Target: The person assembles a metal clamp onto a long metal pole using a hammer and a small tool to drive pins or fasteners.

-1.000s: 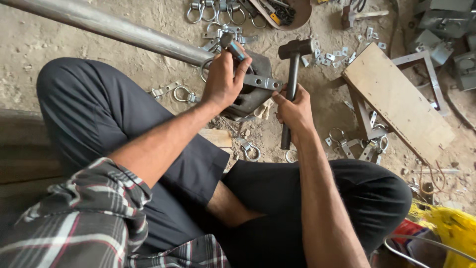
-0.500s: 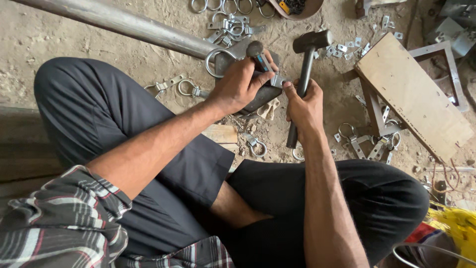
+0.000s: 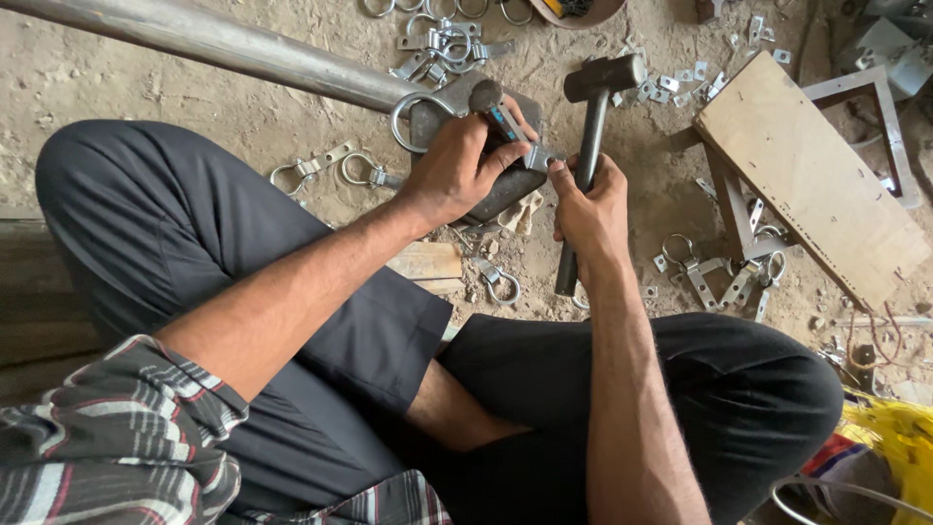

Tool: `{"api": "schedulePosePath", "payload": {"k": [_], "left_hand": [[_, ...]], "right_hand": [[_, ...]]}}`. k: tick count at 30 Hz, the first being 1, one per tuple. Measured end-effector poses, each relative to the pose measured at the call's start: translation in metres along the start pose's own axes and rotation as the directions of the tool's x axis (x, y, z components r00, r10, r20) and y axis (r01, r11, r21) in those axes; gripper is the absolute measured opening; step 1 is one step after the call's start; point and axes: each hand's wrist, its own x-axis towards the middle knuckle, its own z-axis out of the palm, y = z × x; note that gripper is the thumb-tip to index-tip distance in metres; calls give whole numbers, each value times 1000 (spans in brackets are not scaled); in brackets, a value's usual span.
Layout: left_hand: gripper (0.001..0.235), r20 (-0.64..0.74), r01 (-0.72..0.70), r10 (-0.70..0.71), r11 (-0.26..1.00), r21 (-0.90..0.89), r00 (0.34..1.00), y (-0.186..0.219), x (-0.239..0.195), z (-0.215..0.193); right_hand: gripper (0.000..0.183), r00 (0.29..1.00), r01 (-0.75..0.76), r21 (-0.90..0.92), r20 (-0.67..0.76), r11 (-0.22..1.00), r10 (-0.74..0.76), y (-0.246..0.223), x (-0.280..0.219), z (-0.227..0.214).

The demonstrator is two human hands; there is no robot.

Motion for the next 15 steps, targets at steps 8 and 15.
{"api": "schedulePosePath", "payload": {"k": [8,15], "left_hand": [[19,47,-29,25,996,85,999,-11,1,5],[21,95,-76,64,988,134,993,-15,7,2]], "right_hand": [[26,1000,13,10,5,1000,-14,4,2,0],[29,999,35,-2,1,999,-35,8,5,1]]}}
